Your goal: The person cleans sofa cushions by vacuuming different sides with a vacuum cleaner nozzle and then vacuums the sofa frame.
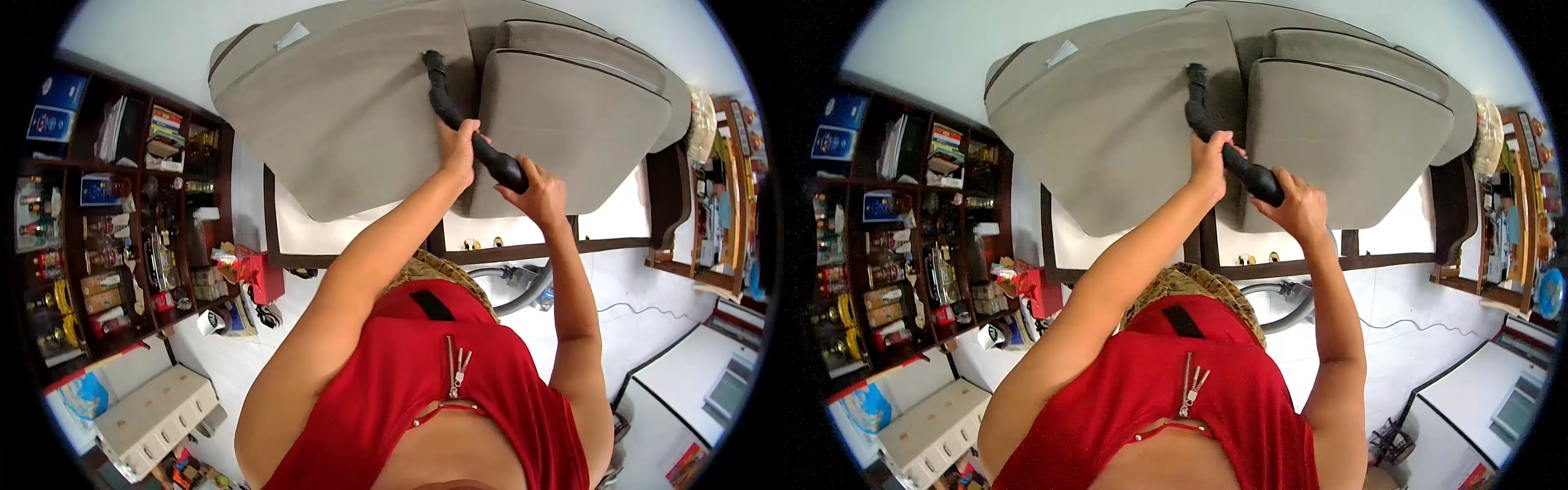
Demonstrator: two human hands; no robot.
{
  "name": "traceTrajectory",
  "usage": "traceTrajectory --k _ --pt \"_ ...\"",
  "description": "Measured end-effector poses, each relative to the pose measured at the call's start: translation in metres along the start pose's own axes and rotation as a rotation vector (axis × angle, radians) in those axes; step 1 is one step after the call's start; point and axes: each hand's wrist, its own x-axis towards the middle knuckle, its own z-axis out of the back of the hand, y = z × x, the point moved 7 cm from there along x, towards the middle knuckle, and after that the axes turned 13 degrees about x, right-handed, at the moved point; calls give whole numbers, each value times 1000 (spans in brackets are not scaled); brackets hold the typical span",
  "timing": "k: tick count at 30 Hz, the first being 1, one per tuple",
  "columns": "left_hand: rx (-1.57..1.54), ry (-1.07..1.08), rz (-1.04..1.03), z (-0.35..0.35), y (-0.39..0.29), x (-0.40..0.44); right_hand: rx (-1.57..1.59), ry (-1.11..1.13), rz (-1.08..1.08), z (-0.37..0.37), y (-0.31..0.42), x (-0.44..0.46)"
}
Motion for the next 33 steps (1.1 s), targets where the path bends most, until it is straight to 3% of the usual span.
traceTrajectory --k 4,9,11,13,15,21,23,25,26,28,32,33 --pt "0 -159 -65 99 -29 -29 149 153 147 -56 54 9" --pt "-84 -596 -88 290 -50 -31 271 376 348 -162 162 37" --pt "-118 -580 -154 326 -78 -28 302 454 359 -196 193 52" --pt "-150 -571 -94 334 -88 -24 219 495 352 -216 207 67" --pt "-152 -487 -59 356 -60 16 169 498 331 -217 199 69" --pt "-106 -363 -17 208 33 41 -14 322 152 -122 76 37" --pt "-79 -318 14 138 37 8 -20 238 134 -85 47 12" --pt "-96 -65 250 100 76 4 -56 220 87 -61 27 -12" --pt "-65 -39 248 86 76 -4 -84 233 51 -53 25 -24" --pt "-47 -96 203 76 73 -13 -139 251 -12 -42 26 -32" --pt "-98 -162 40 116 16 -39 -4 262 135 -63 61 -16" --pt "-125 -291 99 143 1 -45 51 214 251 -79 82 -8"
